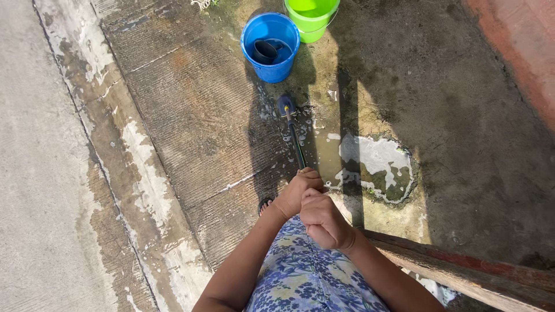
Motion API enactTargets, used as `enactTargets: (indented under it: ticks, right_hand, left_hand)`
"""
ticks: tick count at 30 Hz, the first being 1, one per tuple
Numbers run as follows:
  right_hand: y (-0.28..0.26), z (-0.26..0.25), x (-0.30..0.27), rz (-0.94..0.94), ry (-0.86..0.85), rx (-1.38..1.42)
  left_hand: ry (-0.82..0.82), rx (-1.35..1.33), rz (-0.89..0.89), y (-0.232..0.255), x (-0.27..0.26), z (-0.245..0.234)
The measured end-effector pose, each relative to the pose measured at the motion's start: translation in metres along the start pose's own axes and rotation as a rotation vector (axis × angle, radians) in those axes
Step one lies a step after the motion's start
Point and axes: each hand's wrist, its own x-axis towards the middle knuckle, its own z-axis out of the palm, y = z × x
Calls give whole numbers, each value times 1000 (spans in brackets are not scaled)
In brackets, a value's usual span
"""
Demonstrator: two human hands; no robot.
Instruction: The person cleans a concrete floor by using a scrub brush on a long handle and pouring water from buckets.
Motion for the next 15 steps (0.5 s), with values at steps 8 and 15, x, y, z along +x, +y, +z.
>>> enactTargets:
  ticks: [8,15]
  right_hand:
    - [96,-5,10,94,281,-129]
    - [162,-8,50,202,416,-183]
  left_hand:
    - [-125,118,125,-124,51,33]
    - [169,-213,-44,-145,76,0]
